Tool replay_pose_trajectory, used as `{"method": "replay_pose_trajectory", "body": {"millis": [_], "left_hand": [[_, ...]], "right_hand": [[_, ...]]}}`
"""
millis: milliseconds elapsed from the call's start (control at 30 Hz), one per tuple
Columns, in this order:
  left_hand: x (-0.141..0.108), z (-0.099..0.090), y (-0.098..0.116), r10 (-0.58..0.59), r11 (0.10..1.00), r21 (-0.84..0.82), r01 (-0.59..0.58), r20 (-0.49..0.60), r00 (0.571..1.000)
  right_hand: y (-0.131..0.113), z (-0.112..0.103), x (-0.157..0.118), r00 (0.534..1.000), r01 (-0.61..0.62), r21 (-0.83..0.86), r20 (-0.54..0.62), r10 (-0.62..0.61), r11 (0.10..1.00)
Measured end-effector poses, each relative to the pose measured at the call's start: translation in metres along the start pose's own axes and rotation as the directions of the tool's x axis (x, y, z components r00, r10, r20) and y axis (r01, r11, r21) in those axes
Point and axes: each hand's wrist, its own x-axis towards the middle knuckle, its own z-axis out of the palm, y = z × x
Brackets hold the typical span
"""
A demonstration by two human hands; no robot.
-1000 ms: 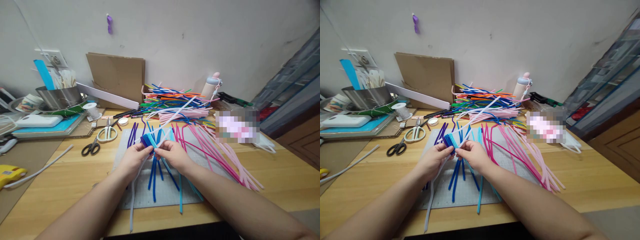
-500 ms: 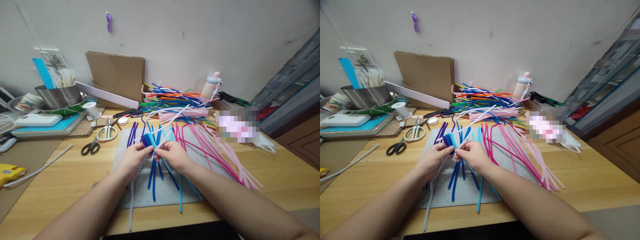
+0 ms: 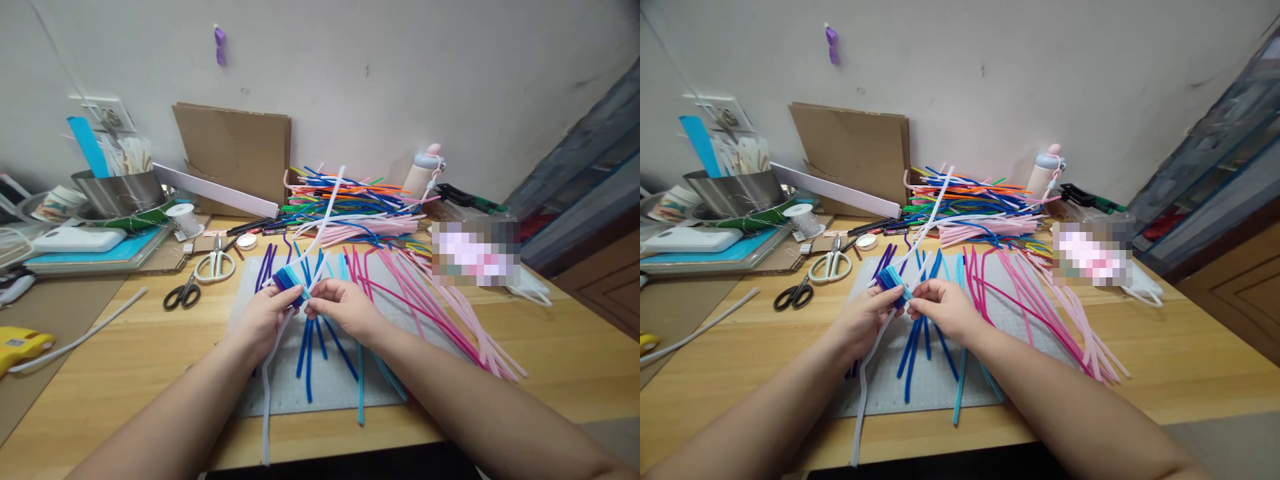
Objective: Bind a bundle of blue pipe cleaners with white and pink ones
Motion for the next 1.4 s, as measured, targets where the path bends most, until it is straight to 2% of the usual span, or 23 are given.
{"method": "replay_pose_trajectory", "body": {"millis": [133,333,533,633,733,833,967,1100,1233,1400], "left_hand": [[0.000,-0.001,0.000,-0.064,0.998,-0.019,0.064,0.012,0.998],[-0.003,0.001,0.002,-0.080,0.997,-0.011,0.081,0.091,0.993],[-0.003,0.000,0.003,-0.070,0.997,0.032,0.068,0.064,0.996],[-0.004,0.000,0.002,-0.082,0.996,0.035,0.079,0.098,0.992],[-0.003,-0.001,0.001,-0.091,0.996,0.005,0.091,0.081,0.993],[-0.002,-0.003,0.000,-0.071,0.997,-0.011,0.072,0.054,0.996],[-0.001,-0.004,0.000,-0.058,0.998,0.029,0.056,0.074,0.996],[-0.002,-0.003,0.002,-0.068,0.996,0.060,0.064,0.076,0.995],[-0.001,-0.002,0.003,-0.064,0.996,0.074,0.058,0.086,0.994],[-0.001,-0.003,0.006,0.002,0.982,0.191,-0.017,0.079,0.997]], "right_hand": [[-0.001,-0.002,0.000,1.000,0.009,-0.048,0.016,-0.008,0.999],[-0.004,-0.002,0.000,1.000,-0.003,-0.052,0.029,0.004,0.999],[-0.017,0.002,-0.003,0.998,0.024,-0.011,-0.052,-0.025,1.000],[-0.020,0.002,-0.004,0.999,0.019,-0.019,-0.039,-0.020,1.000],[-0.020,0.001,-0.004,1.000,0.006,-0.028,-0.026,-0.007,1.000],[-0.019,0.000,-0.004,1.000,0.008,-0.044,0.000,-0.008,0.999],[-0.017,-0.001,-0.004,1.000,-0.018,-0.022,0.003,0.019,1.000],[-0.013,-0.003,-0.002,0.996,-0.081,0.009,-0.032,0.082,0.997],[-0.011,-0.001,-0.002,0.995,-0.070,0.012,-0.066,0.071,0.997],[-0.011,0.001,-0.003,0.987,-0.092,0.114,-0.122,0.106,0.989]]}}
